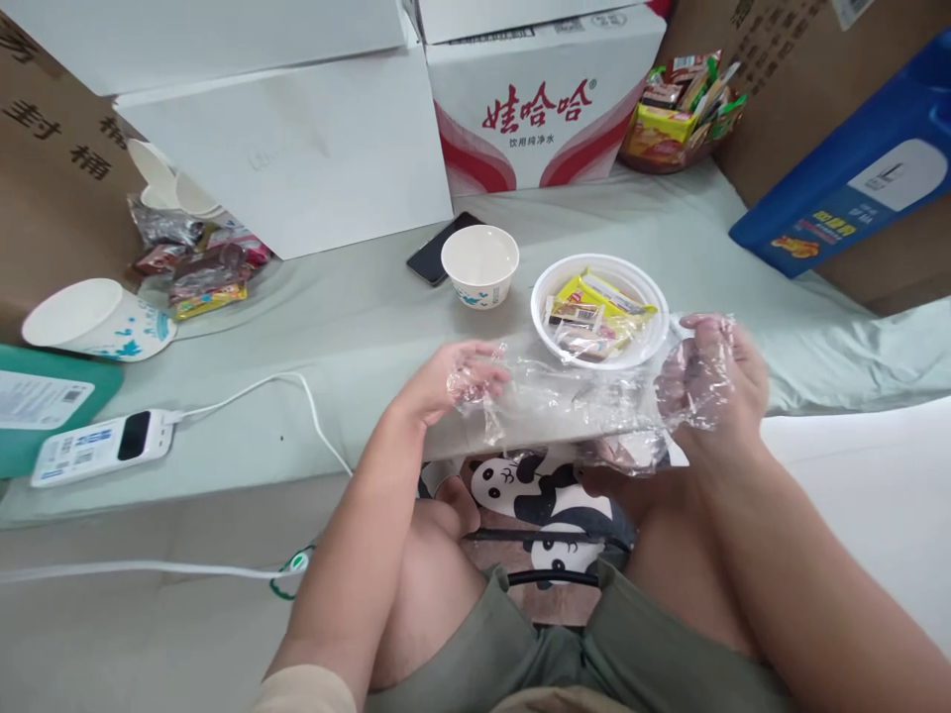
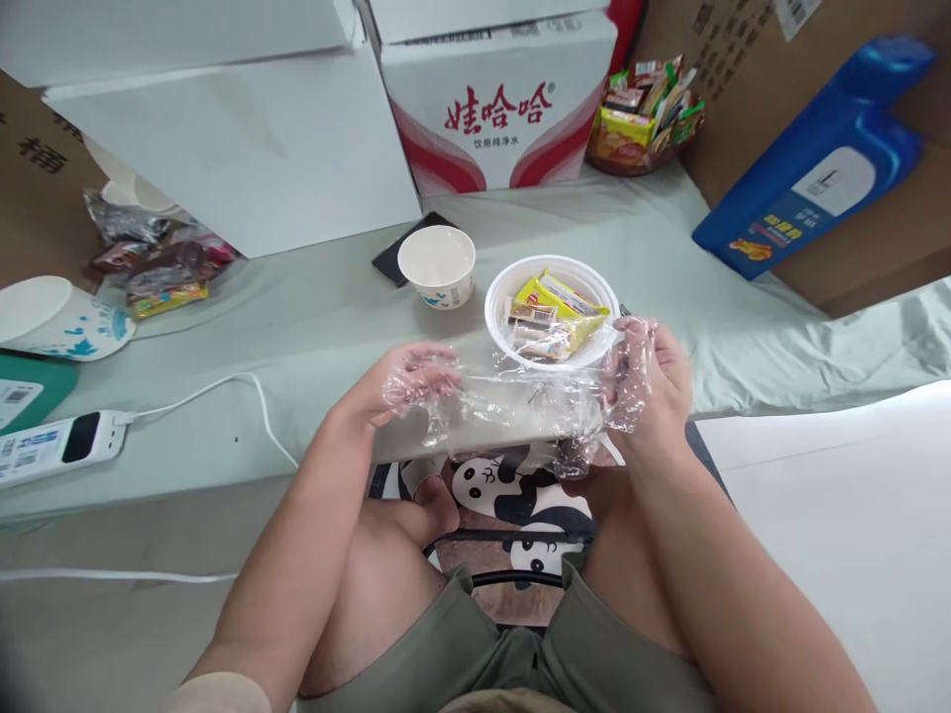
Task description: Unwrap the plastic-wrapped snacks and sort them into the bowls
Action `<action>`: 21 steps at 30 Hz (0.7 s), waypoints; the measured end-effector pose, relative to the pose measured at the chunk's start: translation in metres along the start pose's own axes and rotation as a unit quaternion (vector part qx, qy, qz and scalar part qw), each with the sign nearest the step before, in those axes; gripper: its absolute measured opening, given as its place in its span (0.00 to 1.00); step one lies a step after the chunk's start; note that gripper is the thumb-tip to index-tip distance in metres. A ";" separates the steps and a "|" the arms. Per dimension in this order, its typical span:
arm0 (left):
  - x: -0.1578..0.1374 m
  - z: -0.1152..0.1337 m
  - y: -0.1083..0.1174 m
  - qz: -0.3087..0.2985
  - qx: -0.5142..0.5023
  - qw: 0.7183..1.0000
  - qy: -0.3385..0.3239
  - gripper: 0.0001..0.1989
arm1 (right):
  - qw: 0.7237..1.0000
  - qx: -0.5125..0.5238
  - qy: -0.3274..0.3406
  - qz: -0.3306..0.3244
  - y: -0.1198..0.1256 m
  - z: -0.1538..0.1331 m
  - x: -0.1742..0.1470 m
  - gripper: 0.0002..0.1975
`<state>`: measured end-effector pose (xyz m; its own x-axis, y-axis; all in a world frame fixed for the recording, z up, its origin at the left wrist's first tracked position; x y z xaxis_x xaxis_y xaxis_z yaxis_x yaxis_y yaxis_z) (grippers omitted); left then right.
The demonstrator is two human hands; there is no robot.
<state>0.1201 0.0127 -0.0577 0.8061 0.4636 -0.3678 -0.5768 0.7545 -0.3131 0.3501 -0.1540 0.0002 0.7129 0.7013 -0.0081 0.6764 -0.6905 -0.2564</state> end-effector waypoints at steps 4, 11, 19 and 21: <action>-0.008 0.011 0.013 0.066 0.027 0.996 -0.051 0.15 | 0.999 -0.020 -0.014 -0.024 0.001 0.002 0.002 0.12; -0.018 0.019 0.019 0.085 0.026 0.995 -0.050 0.09 | 0.998 -0.013 -0.056 -0.020 0.007 0.004 0.004 0.15; -0.011 0.026 0.012 0.048 -0.073 0.989 -0.123 0.12 | 0.994 0.005 -0.104 -0.023 0.012 0.006 0.007 0.10; -0.008 0.025 0.009 0.034 -0.091 0.987 -0.125 0.17 | 0.995 0.001 -0.095 -0.028 0.011 0.004 0.005 0.10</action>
<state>0.1117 0.0274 -0.0353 0.7585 0.6282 -0.1732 -0.6271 0.6314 -0.4561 0.3602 -0.1577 -0.0070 0.6259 0.7597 -0.1766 0.7134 -0.6491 -0.2639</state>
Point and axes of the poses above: each hand's wrist, its own x-axis towards the middle knuckle, its own y-axis out of the back of the hand, z = x × y, the point moved 7 cm from there along x, towards the middle knuckle, and after that the axes turned 11 degrees about -z, right-handed, at the moved point
